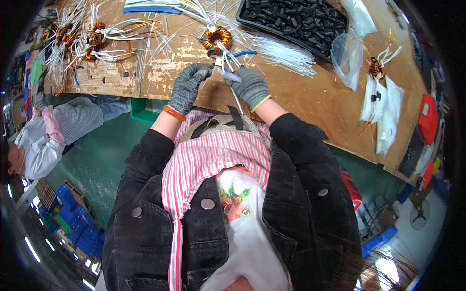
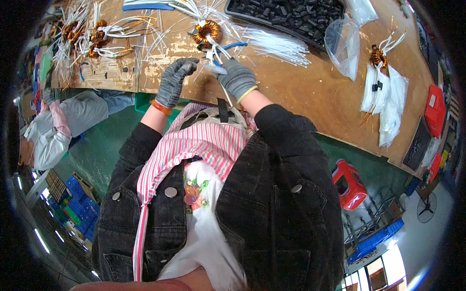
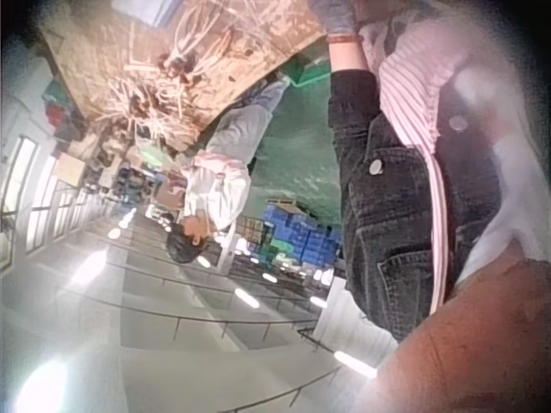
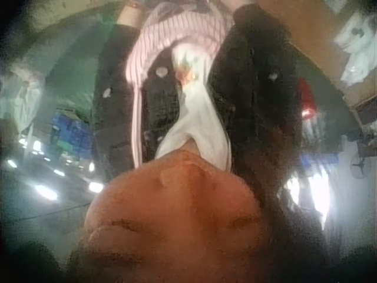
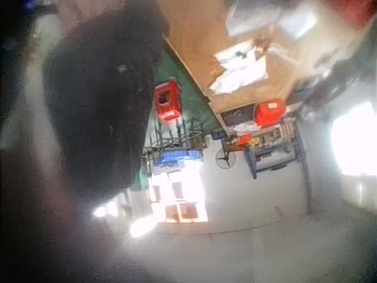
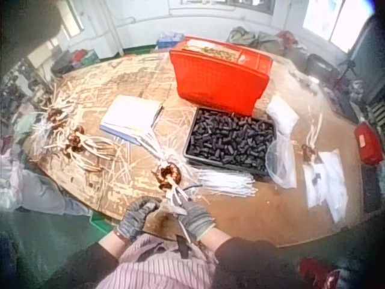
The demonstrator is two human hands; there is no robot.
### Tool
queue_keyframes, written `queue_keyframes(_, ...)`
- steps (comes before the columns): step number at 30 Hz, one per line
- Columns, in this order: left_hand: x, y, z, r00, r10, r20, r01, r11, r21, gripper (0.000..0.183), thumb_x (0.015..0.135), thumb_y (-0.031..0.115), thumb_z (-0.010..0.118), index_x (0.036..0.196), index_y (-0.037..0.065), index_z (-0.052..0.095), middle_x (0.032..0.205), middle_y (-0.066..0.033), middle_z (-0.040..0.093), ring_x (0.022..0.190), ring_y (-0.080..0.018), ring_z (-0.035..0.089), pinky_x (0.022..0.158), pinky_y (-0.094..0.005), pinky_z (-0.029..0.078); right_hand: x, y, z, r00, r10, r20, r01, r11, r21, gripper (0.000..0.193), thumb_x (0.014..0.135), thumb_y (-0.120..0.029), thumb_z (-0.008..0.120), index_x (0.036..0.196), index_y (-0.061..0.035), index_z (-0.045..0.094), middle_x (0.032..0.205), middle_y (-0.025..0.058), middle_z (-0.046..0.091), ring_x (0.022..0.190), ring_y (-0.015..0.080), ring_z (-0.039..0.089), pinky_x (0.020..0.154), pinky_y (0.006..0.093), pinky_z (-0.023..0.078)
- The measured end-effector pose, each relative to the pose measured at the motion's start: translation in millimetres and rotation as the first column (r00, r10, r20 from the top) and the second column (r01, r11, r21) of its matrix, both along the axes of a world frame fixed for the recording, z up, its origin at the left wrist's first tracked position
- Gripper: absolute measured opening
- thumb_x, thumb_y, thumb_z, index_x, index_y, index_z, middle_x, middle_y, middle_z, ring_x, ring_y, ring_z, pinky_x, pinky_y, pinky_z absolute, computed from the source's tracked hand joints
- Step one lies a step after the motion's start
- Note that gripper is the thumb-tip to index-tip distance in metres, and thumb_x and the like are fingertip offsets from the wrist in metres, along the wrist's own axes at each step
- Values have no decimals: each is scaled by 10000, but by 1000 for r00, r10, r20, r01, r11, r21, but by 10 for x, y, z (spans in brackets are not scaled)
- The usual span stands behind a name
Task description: Assemble wiring components by grouping wires and applying heat-shrink tubing or fasteners.
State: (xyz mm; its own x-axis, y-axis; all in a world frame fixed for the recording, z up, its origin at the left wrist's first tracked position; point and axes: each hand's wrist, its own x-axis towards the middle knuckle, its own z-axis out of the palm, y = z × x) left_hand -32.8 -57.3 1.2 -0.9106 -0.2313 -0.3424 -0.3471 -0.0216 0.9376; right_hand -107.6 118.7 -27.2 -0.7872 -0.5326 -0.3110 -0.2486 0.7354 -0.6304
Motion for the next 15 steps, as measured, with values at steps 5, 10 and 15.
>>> queue_keyframes(5,-14,113,84,1000,-13,13,13,1000,25,254,874,190,494,1030,13,586,917,-51,606,843,-119,542,786,-253,430,169,-23,-332,998,34,50,-40,992,123,327,776,-388,532,881,-95,630,833,176,610,786,342,585,705,426,456)
queue_keyframes(10,68,214,184,951,112,-287,-257,805,-535,143,818,126,577,922,27,585,811,-84,587,778,-175,563,699,-293,456,51,104,-400,973,231,29,-232,970,70,350,862,-382,435,908,-84,612,778,167,616,747,322,595,650,423,463)
queue_keyframes(15,321,477,387,930,-295,-220,74,736,-673,175,834,153,572,951,23,568,855,-99,584,783,-179,562,691,-287,445,-30,421,-313,436,-114,893,738,614,-282,358,898,-349,428,1033,-35,536,716,58,597,601,162,572,547,302,460)
